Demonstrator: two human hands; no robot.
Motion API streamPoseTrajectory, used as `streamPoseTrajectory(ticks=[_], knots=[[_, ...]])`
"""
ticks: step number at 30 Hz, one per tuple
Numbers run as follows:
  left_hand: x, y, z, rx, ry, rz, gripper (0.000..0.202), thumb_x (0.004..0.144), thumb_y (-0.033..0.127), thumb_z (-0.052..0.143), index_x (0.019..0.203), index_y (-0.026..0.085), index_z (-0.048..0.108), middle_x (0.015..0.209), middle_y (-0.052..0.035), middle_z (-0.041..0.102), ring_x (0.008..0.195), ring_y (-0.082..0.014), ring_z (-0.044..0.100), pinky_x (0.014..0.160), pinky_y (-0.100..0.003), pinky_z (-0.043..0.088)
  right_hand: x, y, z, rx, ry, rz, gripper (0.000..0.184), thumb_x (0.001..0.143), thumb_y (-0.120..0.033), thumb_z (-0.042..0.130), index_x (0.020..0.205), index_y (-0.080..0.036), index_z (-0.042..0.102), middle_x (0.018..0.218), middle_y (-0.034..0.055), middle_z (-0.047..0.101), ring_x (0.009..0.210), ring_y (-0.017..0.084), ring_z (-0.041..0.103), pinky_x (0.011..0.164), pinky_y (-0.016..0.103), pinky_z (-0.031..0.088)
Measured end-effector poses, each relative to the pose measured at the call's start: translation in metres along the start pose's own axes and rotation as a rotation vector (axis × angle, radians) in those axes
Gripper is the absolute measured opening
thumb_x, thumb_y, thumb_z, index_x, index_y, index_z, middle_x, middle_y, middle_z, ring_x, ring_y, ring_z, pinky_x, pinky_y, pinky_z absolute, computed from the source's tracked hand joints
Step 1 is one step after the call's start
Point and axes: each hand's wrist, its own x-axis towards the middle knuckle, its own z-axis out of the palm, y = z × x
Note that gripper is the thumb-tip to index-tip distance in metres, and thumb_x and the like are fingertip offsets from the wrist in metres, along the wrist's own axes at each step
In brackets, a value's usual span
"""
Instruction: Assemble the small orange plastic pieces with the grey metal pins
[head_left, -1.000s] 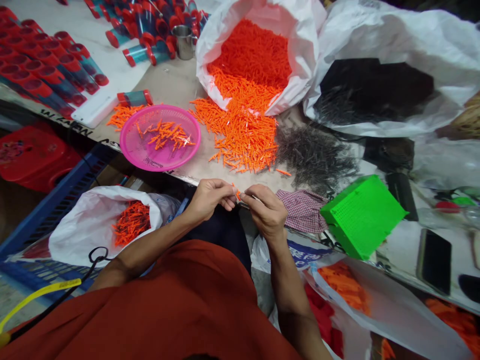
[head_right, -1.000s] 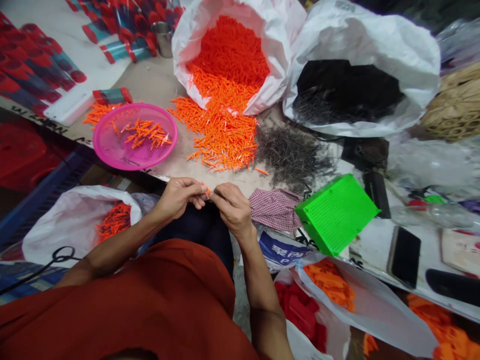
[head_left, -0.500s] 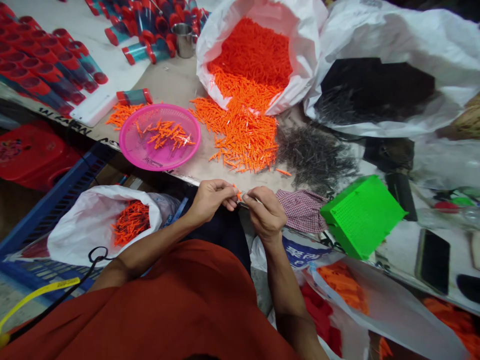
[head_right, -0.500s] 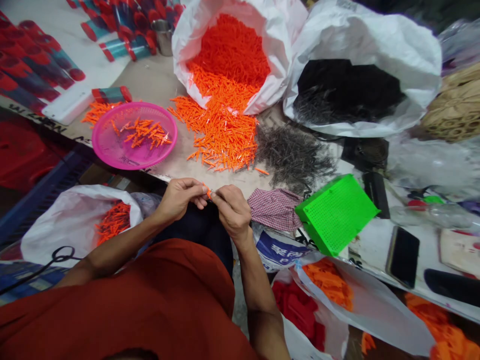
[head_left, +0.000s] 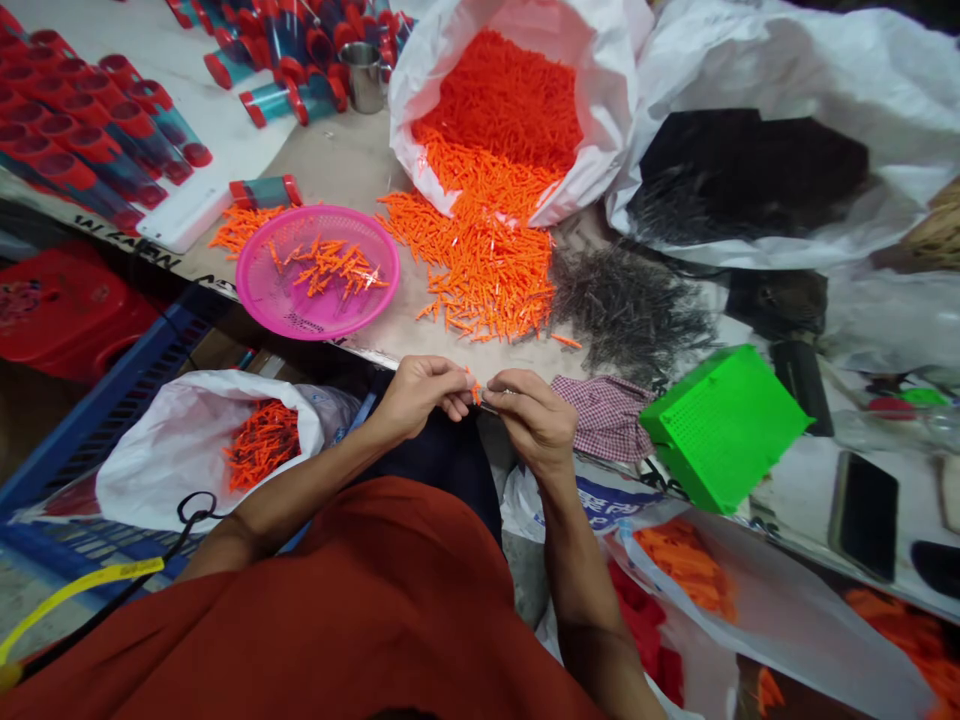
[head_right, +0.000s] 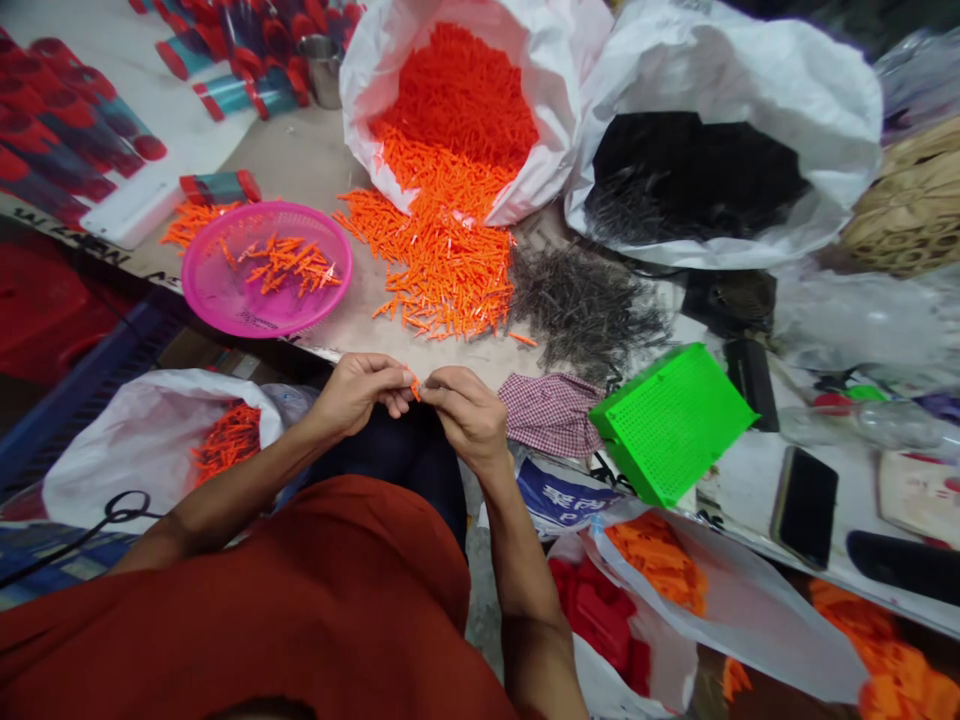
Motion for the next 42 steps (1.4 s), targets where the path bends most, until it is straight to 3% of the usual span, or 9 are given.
streamPoseTrajectory(ticks=[19,25,42], knots=[[0.006,0.011,-0.005,0.096,-0.065,-0.144,0.009,0.063,0.017,0.060,0.059,0.010,0.062,0.049,-0.0025,0.062,0.039,-0.0086,0.055,0.035,-0.015,0.039,0.000,0.005,-0.002,-0.056,-0.041,-0.098,0.019,0.082,-0.005,0.054,0.086,-0.021,0.063,0.084,0.0050,0.064,0.081,0.015,0.061,0.069,0.031,0.052],[0.006,0.010,-0.004,0.085,-0.023,-0.148,0.010,0.063,0.019,0.060,0.059,0.009,0.062,0.049,-0.0025,0.062,0.038,-0.0078,0.054,0.035,-0.015,0.039,-0.001,0.004,0.000,-0.050,-0.016,-0.116,0.020,0.081,-0.004,0.056,0.088,-0.021,0.063,0.085,0.0050,0.064,0.083,0.016,0.062,0.071,0.032,0.052],[0.006,0.010,-0.006,0.131,-0.072,-0.156,0.009,0.063,0.017,0.059,0.057,0.010,0.061,0.048,-0.0022,0.060,0.038,-0.0077,0.053,0.035,-0.015,0.038,-0.002,0.005,-0.001,0.006,-0.035,-0.075,0.019,0.082,-0.007,0.055,0.088,-0.022,0.065,0.086,0.0052,0.064,0.082,0.016,0.062,0.069,0.032,0.052]])
